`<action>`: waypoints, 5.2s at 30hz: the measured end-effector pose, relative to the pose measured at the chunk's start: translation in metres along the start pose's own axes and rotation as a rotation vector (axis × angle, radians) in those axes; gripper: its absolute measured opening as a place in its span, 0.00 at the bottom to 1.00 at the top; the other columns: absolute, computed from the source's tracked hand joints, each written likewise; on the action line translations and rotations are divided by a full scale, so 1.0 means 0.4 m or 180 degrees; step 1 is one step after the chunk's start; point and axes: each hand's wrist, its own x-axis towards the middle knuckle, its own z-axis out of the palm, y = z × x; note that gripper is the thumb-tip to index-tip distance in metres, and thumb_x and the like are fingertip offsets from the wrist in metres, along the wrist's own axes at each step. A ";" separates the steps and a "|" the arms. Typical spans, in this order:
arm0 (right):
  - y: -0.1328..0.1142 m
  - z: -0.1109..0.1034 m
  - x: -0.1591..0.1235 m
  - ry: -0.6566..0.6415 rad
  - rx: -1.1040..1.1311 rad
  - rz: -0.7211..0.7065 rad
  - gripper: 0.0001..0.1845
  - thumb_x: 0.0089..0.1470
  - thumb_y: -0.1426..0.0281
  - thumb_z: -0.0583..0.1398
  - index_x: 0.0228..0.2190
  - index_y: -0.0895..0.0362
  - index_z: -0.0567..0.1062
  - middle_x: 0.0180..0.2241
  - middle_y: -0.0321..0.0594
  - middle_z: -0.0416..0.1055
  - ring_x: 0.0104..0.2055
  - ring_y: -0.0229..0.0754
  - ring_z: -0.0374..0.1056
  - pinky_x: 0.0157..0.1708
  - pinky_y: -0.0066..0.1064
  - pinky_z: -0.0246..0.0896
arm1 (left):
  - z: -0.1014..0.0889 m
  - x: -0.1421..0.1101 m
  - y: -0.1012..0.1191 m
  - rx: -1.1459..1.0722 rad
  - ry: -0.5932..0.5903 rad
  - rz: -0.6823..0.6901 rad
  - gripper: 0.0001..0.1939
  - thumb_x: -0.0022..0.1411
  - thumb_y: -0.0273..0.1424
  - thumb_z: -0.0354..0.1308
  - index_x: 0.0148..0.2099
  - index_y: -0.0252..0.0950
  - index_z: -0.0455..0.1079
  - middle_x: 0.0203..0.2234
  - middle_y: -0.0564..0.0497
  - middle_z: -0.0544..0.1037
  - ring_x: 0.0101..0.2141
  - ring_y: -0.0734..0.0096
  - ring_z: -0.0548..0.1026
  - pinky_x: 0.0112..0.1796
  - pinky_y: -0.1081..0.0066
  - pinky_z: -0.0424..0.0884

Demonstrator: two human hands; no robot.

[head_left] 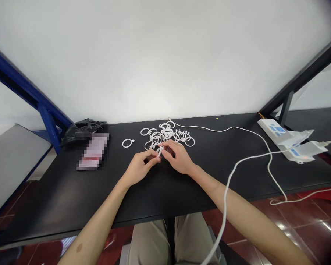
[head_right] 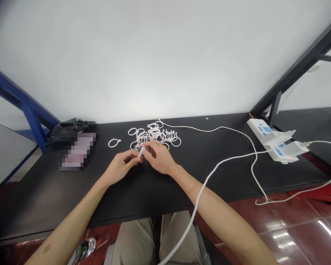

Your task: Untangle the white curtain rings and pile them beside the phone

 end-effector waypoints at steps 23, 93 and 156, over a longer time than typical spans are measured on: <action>0.019 0.008 0.001 -0.0274 -0.0242 -0.0051 0.13 0.64 0.73 0.53 0.45 0.54 0.75 0.41 0.41 0.74 0.36 0.38 0.70 0.40 0.32 0.67 | 0.014 0.004 -0.067 0.1822 0.0524 0.1166 0.12 0.70 0.38 0.52 0.42 0.40 0.76 0.34 0.50 0.80 0.34 0.68 0.75 0.38 0.66 0.68; 0.007 -0.013 0.000 -0.0254 0.0176 -0.0005 0.09 0.60 0.70 0.57 0.41 0.56 0.76 0.39 0.40 0.76 0.34 0.37 0.72 0.38 0.31 0.71 | 0.025 0.002 -0.043 0.2041 0.0786 0.0879 0.18 0.64 0.40 0.60 0.53 0.38 0.68 0.40 0.47 0.75 0.41 0.60 0.68 0.43 0.61 0.69; 0.008 -0.011 0.020 -0.0107 0.0373 0.1315 0.15 0.65 0.58 0.52 0.30 0.54 0.66 0.32 0.34 0.79 0.19 0.32 0.68 0.28 0.27 0.62 | -0.018 0.014 -0.058 0.2307 0.1387 0.1016 0.08 0.67 0.34 0.55 0.45 0.39 0.72 0.39 0.48 0.78 0.43 0.59 0.71 0.47 0.59 0.69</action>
